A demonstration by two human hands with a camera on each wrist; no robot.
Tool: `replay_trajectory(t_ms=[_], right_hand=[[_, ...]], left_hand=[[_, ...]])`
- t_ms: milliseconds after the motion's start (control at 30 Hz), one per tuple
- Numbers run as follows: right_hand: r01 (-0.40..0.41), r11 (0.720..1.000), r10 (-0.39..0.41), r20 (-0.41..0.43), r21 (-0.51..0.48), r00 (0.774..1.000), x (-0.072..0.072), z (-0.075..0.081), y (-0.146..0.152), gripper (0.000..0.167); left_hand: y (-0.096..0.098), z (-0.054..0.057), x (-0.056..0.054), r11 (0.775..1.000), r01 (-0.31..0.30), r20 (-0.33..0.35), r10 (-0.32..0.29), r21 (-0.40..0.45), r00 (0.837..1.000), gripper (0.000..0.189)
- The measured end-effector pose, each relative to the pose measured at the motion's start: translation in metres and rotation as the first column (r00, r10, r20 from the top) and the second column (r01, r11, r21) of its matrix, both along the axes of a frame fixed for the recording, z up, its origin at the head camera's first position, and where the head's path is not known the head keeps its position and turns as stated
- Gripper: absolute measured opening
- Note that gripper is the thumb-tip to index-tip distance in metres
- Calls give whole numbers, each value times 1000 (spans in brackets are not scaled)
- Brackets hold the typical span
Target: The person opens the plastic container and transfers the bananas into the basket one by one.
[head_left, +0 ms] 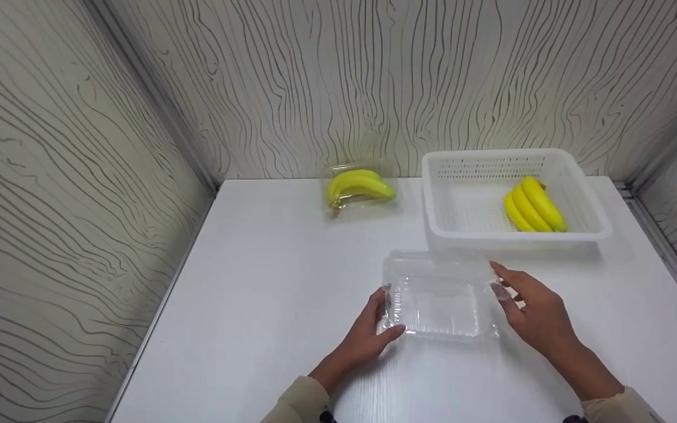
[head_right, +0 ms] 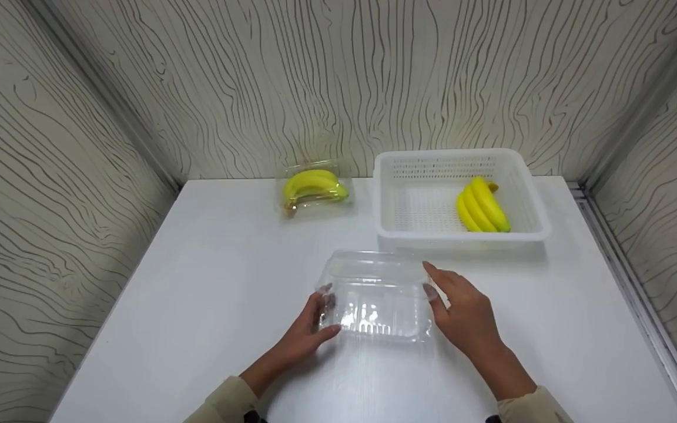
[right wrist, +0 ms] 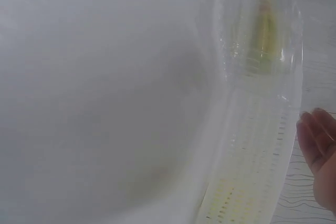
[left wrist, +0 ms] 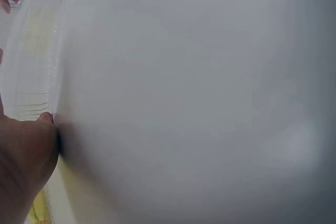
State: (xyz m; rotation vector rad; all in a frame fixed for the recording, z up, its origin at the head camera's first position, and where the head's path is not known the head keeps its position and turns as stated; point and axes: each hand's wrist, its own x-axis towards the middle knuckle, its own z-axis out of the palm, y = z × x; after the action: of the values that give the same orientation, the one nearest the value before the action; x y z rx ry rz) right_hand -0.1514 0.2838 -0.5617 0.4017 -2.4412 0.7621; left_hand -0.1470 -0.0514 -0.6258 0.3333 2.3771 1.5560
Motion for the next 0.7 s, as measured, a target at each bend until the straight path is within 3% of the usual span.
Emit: replay_trajectory(t_ms=[367, 533, 700], right_hand=[[0, 990, 0, 0, 140, 1000, 16, -26, 5, 70], [2, 979, -12, 50, 206, 999, 20, -32, 8, 78], [-5, 980, -18, 113, 197, 993, 24, -36, 10, 80]], left_hand=[[0, 1, 1, 1000, 4, -13, -4, 11, 1000, 87], [-1, 1, 0, 999, 17, -19, -17, 37, 1000, 89], [-1, 0, -1, 999, 20, 3, -20, 36, 1000, 91]])
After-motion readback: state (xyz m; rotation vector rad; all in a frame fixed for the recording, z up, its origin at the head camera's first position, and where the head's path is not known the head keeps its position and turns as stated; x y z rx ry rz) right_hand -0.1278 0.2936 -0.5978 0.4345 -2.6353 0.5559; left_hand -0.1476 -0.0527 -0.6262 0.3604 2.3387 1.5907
